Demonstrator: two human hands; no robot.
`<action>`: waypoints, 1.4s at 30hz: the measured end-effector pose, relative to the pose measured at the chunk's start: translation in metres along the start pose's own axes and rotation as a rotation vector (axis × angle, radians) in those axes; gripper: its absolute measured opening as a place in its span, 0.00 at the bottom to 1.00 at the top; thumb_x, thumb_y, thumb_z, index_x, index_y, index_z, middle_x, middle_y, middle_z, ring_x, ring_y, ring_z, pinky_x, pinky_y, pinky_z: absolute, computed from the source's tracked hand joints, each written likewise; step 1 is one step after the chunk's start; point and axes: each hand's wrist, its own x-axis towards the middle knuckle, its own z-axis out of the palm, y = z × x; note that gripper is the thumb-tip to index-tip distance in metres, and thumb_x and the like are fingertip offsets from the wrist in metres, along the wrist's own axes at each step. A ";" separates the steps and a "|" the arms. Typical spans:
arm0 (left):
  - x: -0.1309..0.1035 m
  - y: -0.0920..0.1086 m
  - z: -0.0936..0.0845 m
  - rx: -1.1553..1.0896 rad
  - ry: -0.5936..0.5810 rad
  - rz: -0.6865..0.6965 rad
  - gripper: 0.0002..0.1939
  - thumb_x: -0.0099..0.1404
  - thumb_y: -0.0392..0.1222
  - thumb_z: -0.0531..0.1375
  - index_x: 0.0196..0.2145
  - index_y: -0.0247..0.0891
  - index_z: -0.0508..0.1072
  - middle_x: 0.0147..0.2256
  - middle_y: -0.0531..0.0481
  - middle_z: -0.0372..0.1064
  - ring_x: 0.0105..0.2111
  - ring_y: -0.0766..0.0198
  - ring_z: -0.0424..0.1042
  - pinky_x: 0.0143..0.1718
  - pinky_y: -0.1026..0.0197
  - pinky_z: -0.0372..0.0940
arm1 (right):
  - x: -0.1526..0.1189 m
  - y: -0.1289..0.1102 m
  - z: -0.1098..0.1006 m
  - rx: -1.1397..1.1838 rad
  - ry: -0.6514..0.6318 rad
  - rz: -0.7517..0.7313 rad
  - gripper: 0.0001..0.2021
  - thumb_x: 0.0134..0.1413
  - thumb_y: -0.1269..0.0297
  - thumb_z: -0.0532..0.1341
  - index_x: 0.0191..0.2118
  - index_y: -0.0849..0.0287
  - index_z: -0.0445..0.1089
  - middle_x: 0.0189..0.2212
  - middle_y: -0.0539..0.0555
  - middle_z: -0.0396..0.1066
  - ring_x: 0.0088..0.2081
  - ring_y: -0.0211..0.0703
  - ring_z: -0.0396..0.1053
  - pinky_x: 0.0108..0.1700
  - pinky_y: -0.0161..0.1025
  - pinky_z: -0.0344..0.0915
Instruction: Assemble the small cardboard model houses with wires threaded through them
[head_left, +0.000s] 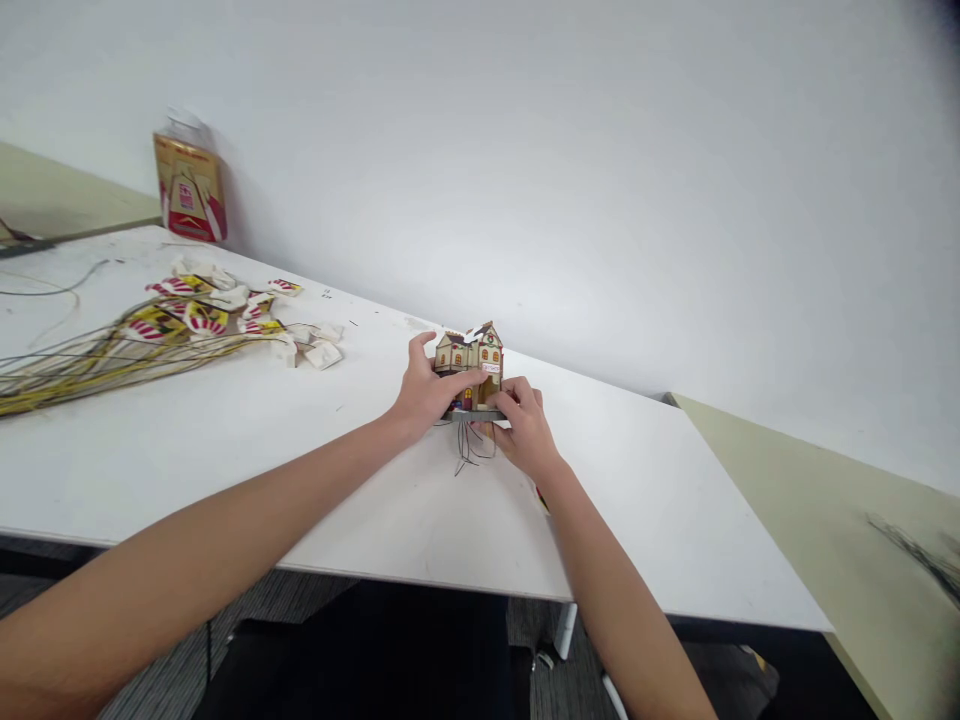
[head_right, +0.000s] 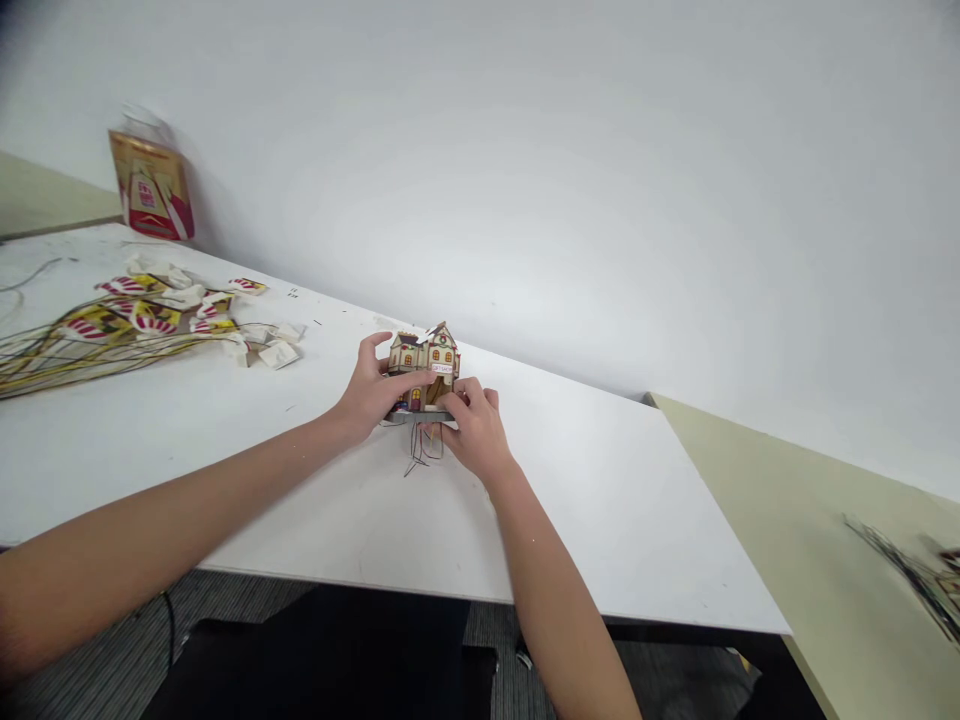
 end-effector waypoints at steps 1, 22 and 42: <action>0.000 0.001 0.000 -0.001 0.005 -0.010 0.48 0.43 0.47 0.72 0.57 0.48 0.51 0.45 0.44 0.68 0.43 0.51 0.73 0.39 0.50 0.71 | 0.000 0.001 -0.001 -0.003 -0.003 -0.012 0.12 0.58 0.53 0.59 0.38 0.57 0.69 0.39 0.56 0.62 0.40 0.43 0.62 0.44 0.41 0.56; 0.019 -0.006 -0.008 -0.030 0.137 0.028 0.45 0.44 0.49 0.72 0.54 0.48 0.52 0.46 0.46 0.69 0.44 0.53 0.73 0.44 0.49 0.70 | 0.009 -0.005 -0.017 1.035 0.485 0.502 0.24 0.62 0.46 0.45 0.46 0.51 0.73 0.54 0.56 0.67 0.50 0.47 0.68 0.52 0.50 0.63; 0.008 0.009 -0.004 -0.176 0.061 0.213 0.44 0.45 0.44 0.70 0.55 0.48 0.51 0.42 0.49 0.70 0.42 0.54 0.74 0.40 0.50 0.73 | 0.008 0.001 -0.017 1.241 -0.002 1.020 0.21 0.41 0.70 0.61 0.46 0.55 0.69 0.31 0.49 0.73 0.19 0.28 0.59 0.40 0.48 0.73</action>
